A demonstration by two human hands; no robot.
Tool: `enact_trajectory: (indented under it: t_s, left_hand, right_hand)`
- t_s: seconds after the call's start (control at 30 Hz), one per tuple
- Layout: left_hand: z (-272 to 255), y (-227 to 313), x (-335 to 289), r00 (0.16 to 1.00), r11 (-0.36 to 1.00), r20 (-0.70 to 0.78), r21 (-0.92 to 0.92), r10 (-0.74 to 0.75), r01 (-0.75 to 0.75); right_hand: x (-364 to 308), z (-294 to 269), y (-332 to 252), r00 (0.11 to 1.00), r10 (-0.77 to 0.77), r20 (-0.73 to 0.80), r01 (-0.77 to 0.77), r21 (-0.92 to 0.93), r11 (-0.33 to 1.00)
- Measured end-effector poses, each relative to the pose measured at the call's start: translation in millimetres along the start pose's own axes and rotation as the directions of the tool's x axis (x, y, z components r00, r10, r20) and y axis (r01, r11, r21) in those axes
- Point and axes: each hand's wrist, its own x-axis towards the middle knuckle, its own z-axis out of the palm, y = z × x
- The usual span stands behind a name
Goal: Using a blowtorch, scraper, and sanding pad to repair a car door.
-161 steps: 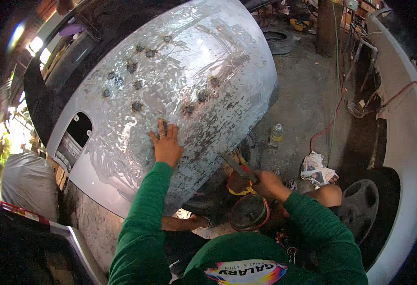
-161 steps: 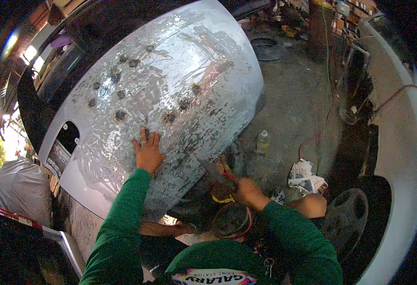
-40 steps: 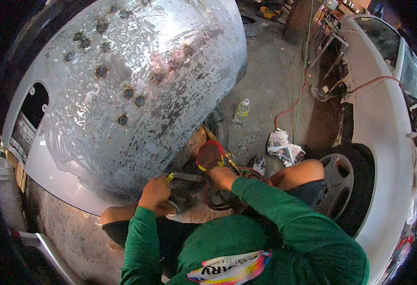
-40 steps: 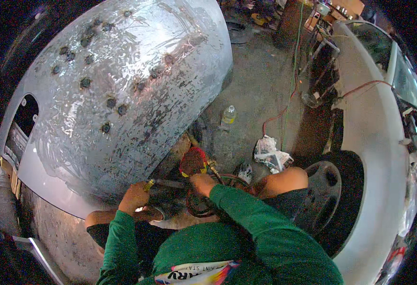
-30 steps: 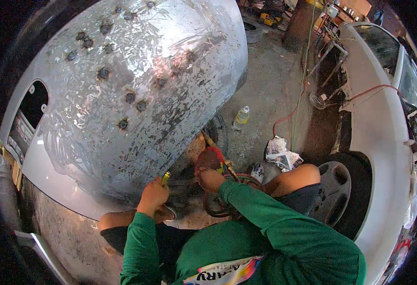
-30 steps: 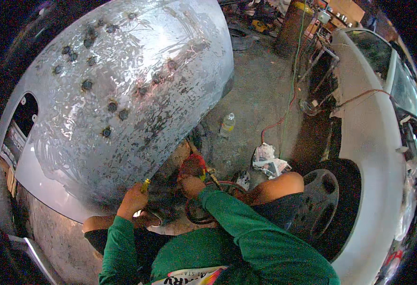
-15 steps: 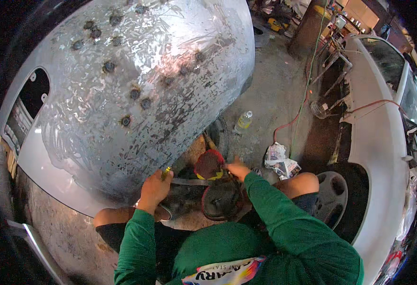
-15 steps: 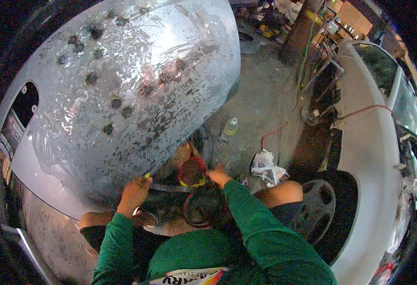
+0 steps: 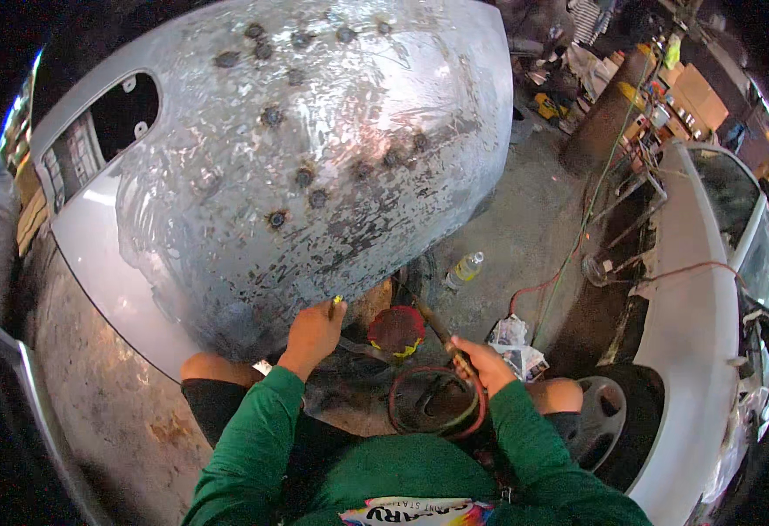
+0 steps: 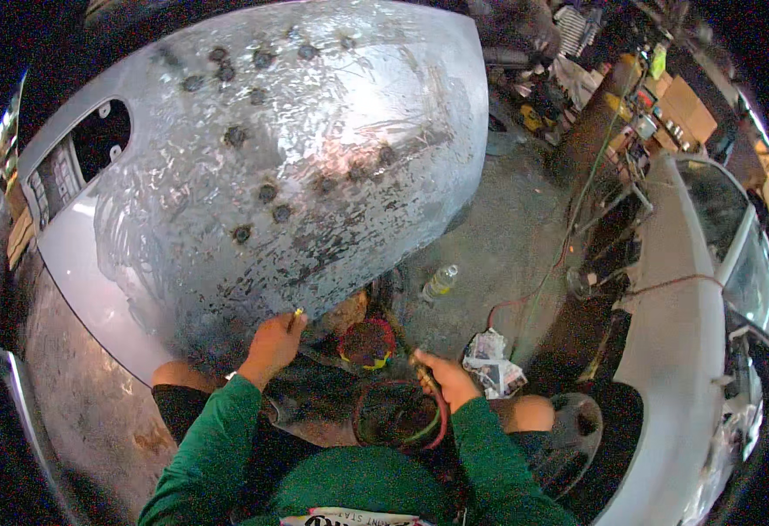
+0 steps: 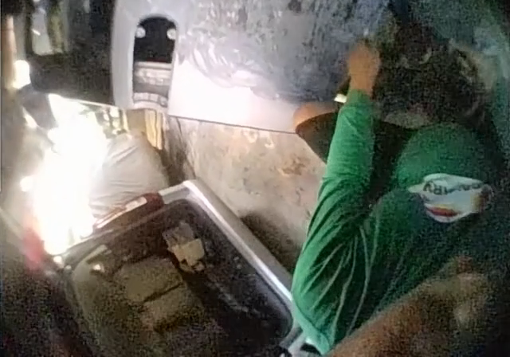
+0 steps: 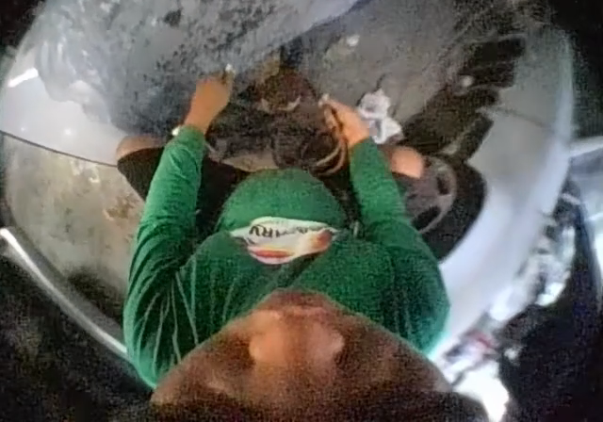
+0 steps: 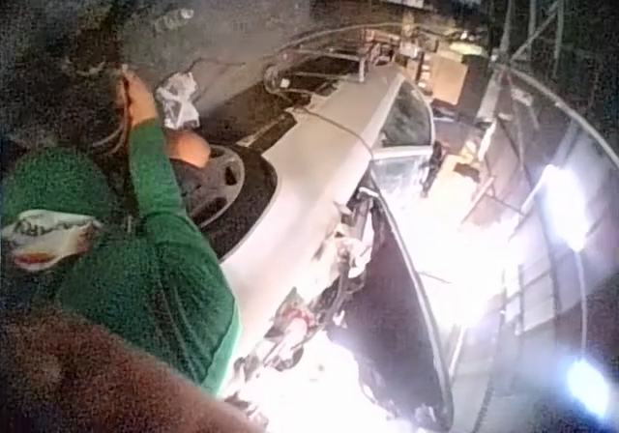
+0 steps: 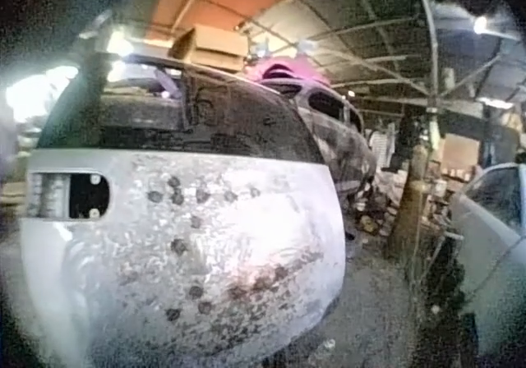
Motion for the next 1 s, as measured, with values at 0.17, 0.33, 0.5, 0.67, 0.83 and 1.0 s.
enact_trajectory:
  t_s: [0.17,0.33,0.5,0.67,0.83,1.0]
  left_hand:
    - [6.5,2.7,6.1,0.993,0.975,-0.116,-0.223,-0.015,-0.011]
    - [-4.0,31.4,17.8,0.986,0.408,0.04,-0.907,-0.162,0.104]
    - [-61.4,55.5,18.7,0.987,0.024,0.021,-0.999,-0.157,0.025]
    - [-92.1,40.8,24.0,0.996,-0.216,-0.038,-0.975,-0.077,-0.054]
    - [-93.4,44.5,22.9,0.994,-0.256,0.027,-0.967,-0.108,-0.002]
    - [-93.5,44.5,22.7,0.979,-0.236,0.033,-0.972,-0.203,-0.016]
  right_hand:
    - [-70.6,-0.7,4.9,0.995,-0.049,0.089,0.04,0.107,0.993]
    - [-130.2,31.5,-11.1,0.944,-0.267,0.192,0.21,0.274,0.939]
    - [-140.9,72.7,-19.1,0.754,-0.579,0.31,0.604,0.017,0.797]
    - [-121.9,106.2,13.2,0.695,-0.606,0.388,0.719,-0.398,0.569]
    - [-104.6,116.9,44.2,0.632,-0.663,0.4,0.687,-0.685,0.241]
    - [-96.7,119.3,48.9,0.614,-0.649,0.45,0.705,-0.683,0.193]
